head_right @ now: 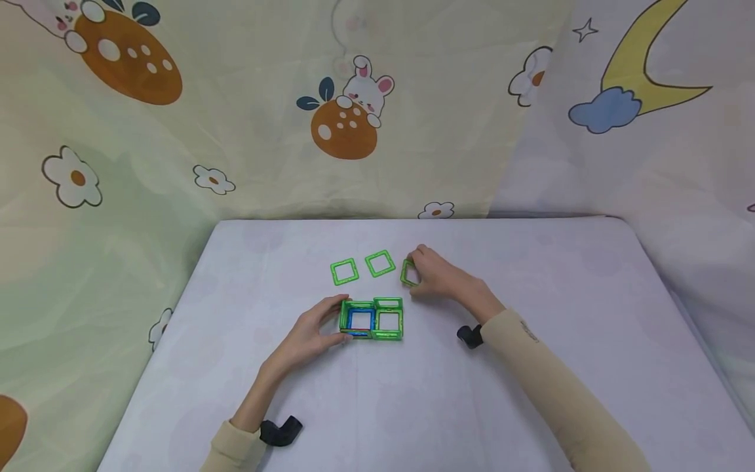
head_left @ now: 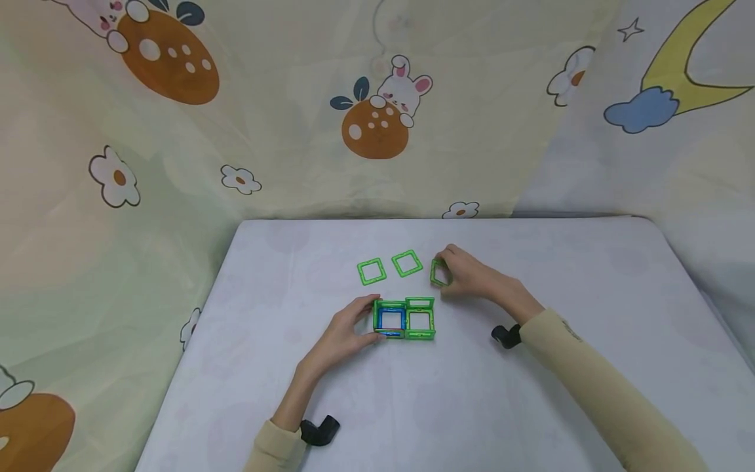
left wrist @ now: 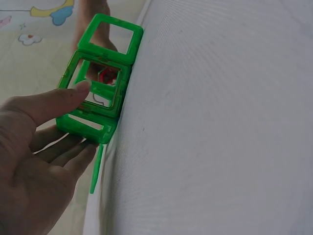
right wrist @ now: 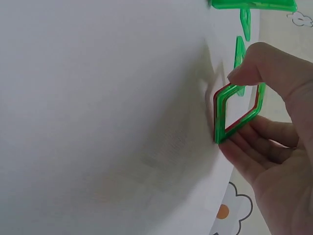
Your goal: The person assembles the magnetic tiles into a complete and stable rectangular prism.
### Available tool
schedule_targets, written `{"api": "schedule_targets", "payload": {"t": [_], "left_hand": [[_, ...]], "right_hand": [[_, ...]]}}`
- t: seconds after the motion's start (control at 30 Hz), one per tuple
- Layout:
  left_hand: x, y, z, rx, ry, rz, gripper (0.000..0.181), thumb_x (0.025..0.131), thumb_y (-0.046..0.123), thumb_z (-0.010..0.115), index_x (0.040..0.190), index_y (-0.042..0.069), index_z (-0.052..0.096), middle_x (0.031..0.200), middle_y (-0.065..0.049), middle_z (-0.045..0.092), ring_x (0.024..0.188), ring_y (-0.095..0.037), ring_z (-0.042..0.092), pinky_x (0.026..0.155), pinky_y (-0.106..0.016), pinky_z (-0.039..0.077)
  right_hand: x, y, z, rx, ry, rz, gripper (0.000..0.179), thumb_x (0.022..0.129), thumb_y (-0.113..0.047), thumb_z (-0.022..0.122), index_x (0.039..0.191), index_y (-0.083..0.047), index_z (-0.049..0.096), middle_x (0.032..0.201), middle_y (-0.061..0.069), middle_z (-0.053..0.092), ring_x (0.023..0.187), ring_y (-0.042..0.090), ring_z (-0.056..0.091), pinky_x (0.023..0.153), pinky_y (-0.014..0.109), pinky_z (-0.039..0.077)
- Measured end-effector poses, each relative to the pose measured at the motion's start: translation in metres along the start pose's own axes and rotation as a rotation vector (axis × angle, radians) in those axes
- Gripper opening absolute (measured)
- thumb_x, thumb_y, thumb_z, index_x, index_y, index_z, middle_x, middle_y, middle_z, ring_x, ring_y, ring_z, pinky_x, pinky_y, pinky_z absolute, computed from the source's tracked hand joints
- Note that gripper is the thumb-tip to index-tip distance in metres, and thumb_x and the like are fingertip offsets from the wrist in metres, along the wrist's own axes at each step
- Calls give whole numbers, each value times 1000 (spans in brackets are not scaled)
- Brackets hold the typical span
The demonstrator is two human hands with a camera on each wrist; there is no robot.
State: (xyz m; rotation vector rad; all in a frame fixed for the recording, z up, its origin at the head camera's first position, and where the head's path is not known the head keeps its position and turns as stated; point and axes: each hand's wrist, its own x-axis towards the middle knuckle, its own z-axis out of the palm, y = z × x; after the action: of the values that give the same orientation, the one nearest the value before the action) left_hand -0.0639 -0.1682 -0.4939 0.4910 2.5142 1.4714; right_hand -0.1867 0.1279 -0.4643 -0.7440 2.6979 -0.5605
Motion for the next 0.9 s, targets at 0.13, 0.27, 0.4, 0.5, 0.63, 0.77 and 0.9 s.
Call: {"api": "schedule_targets", "payload": {"t": [0.13,0.27,0.4,0.5,0.63,0.77,0.9], "left_hand": [[0,0,1,-4,-4,1,79,83,2,84,151,3,46,151,-14,53,140,-30,53,115,-32,44],[0,1,1,-9,-2,-8,79,83,3,85,152,3,46,152,-14,52,141,-30,52,116,-34,43],[-1,1,1,-6,4,-21,79,83,5,85,152,4,46,153,-13,52,142,-30,52,116,-34,43],[-1,0,1,-1,3,-28,79,83,6,85,152,5,46,154,-12,51,142,-29,52,116,-33,43],[-1,-1,1,4,3,-34,79,83,6,85,152,6,46,154,-11,51,142,-28,52,116,-33,43],[-1,0,0,2,7,-31,80,83,5,85,152,5,46,154,-11,51,143,-28,51,116,-32,42],[-1,1,0,-4,4,-13,79,83,6,85,152,5,46,154,-12,51,143,-31,50,116,-34,42]], "right_hand": [[-10,1,2,41,37,-45,68,78,-16,84,135,6,55,125,17,57,104,26,57,92,42,56],[-20,3,4,104,61,-71,65,78,-13,84,133,4,56,124,15,60,111,28,60,100,45,55],[-31,6,7,182,64,-84,63,78,-11,84,133,3,56,124,15,61,117,31,62,103,46,54],[-37,8,10,228,71,-83,62,79,-11,84,132,2,55,125,14,62,120,32,62,105,47,53],[-44,8,15,257,89,-85,63,77,-13,84,131,0,54,124,12,63,121,31,62,106,48,52],[-51,4,19,306,101,-93,62,76,-10,85,129,0,53,123,12,62,120,30,62,105,44,54],[-58,0,23,357,102,-107,59,76,-5,84,125,3,52,121,14,61,118,31,62,104,40,55]]}}
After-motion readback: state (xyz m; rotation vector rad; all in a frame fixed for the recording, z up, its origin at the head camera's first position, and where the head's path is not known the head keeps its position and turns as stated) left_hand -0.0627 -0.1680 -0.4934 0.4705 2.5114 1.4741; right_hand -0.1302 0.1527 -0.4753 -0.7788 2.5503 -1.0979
